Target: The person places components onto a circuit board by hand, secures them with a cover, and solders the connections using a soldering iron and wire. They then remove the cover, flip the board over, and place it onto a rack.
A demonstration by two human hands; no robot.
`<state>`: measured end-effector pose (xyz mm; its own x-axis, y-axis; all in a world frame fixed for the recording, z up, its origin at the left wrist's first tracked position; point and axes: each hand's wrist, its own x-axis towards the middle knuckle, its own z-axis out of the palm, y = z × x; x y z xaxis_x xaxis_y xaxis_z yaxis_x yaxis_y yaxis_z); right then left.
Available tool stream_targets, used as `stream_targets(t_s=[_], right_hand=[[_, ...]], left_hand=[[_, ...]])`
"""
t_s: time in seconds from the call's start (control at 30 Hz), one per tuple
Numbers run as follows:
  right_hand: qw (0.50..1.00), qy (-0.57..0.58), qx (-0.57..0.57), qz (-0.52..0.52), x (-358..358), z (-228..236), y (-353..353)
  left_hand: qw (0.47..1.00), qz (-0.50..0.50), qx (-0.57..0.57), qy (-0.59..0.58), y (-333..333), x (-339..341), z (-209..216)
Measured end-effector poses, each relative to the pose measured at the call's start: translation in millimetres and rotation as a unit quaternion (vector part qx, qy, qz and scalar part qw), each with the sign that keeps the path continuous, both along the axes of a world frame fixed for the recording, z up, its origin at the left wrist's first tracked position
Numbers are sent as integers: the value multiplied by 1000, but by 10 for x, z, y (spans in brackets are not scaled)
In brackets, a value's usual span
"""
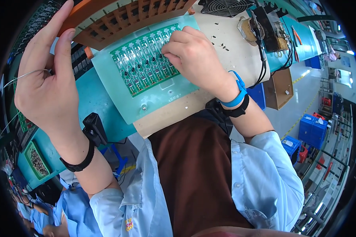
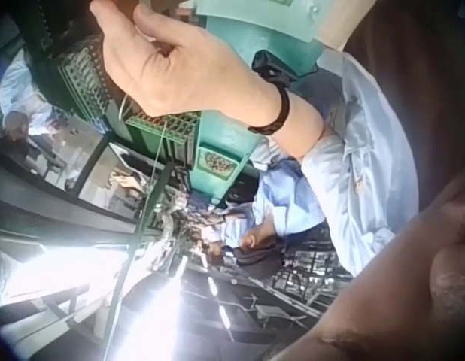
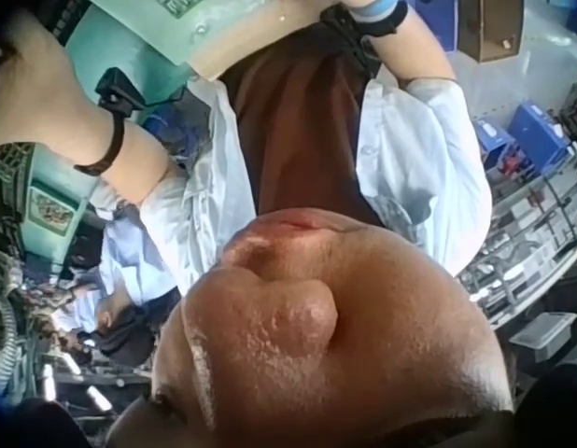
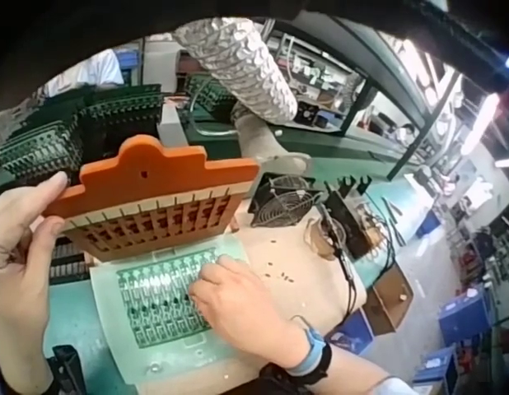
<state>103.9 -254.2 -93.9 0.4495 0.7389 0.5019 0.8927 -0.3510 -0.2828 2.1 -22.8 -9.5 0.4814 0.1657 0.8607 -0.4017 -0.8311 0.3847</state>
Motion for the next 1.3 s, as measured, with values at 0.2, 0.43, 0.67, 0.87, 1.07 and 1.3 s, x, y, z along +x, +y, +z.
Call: stream_targets(t_s=[0.2, 0.43, 0.67, 0.87, 1.07, 1.3], right_hand=[[1000, 11, 3, -16, -80, 23, 67], [1000, 15, 2, 8, -67, 8, 126], [999, 35, 18, -8, -172, 1, 188], [999, 27, 25, 4, -155, -27, 247], [999, 39, 35, -11, -241, -23, 288], [998, 47, 41, 1, -246, -86, 359]], left_hand=[[971, 95, 164, 143, -97, -187, 269], [965, 134, 137, 182, -249, -273, 379], [996, -28, 71, 39, -77, -73, 142], [994, 28, 83, 66, -70, -129, 149], [989, 74, 95, 89, -152, -208, 194], [995, 31, 67, 73, -99, -221, 159]])
